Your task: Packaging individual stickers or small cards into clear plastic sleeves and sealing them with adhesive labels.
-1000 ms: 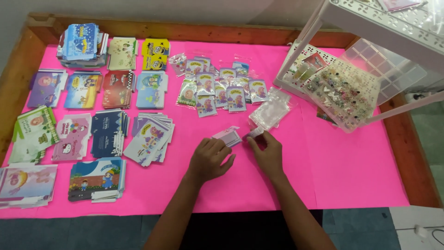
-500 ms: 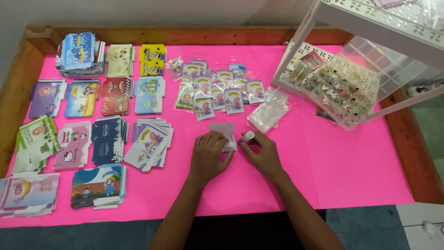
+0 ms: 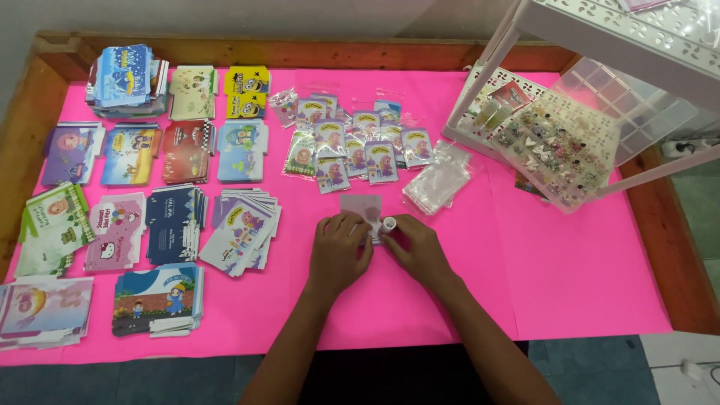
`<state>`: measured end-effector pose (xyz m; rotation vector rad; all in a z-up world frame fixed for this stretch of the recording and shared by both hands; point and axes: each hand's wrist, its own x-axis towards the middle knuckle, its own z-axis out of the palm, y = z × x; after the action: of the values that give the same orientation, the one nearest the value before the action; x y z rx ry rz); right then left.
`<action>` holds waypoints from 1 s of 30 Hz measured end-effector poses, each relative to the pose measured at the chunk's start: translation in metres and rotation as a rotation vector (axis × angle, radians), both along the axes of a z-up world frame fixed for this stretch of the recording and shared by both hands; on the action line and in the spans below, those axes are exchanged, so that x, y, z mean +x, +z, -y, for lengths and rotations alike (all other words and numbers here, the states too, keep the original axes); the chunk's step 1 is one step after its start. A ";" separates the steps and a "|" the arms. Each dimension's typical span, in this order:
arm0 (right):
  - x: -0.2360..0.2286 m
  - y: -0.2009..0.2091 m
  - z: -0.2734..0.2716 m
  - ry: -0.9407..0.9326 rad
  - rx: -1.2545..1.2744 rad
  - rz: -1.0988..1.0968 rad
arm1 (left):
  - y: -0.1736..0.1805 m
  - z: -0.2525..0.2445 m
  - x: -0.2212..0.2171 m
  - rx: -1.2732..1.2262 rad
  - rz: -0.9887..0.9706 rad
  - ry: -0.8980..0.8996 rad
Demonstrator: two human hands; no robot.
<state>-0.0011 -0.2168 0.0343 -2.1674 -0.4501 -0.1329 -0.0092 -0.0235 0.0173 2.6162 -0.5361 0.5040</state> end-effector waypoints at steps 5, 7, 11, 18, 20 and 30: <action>0.017 -0.005 -0.005 0.009 -0.015 0.068 | -0.003 0.001 0.000 -0.010 0.005 0.003; 0.023 -0.006 -0.007 0.011 -0.027 0.092 | -0.006 0.001 0.000 -0.008 0.010 -0.001; 0.031 -0.006 -0.007 0.006 -0.049 0.091 | -0.008 0.002 0.001 -0.014 0.044 0.008; 0.015 0.002 -0.002 0.011 -0.045 0.024 | -0.004 0.001 0.000 -0.027 0.018 0.010; 0.008 0.007 0.001 0.025 -0.035 -0.009 | -0.004 0.001 0.000 -0.025 0.003 0.012; -0.016 0.012 0.057 -0.212 0.204 -0.210 | -0.010 0.000 0.001 -0.037 -0.010 0.001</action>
<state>-0.0174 -0.2736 0.0463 -1.9967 -0.0820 -0.0634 -0.0080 -0.0234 0.0073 2.5825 -0.5172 0.4957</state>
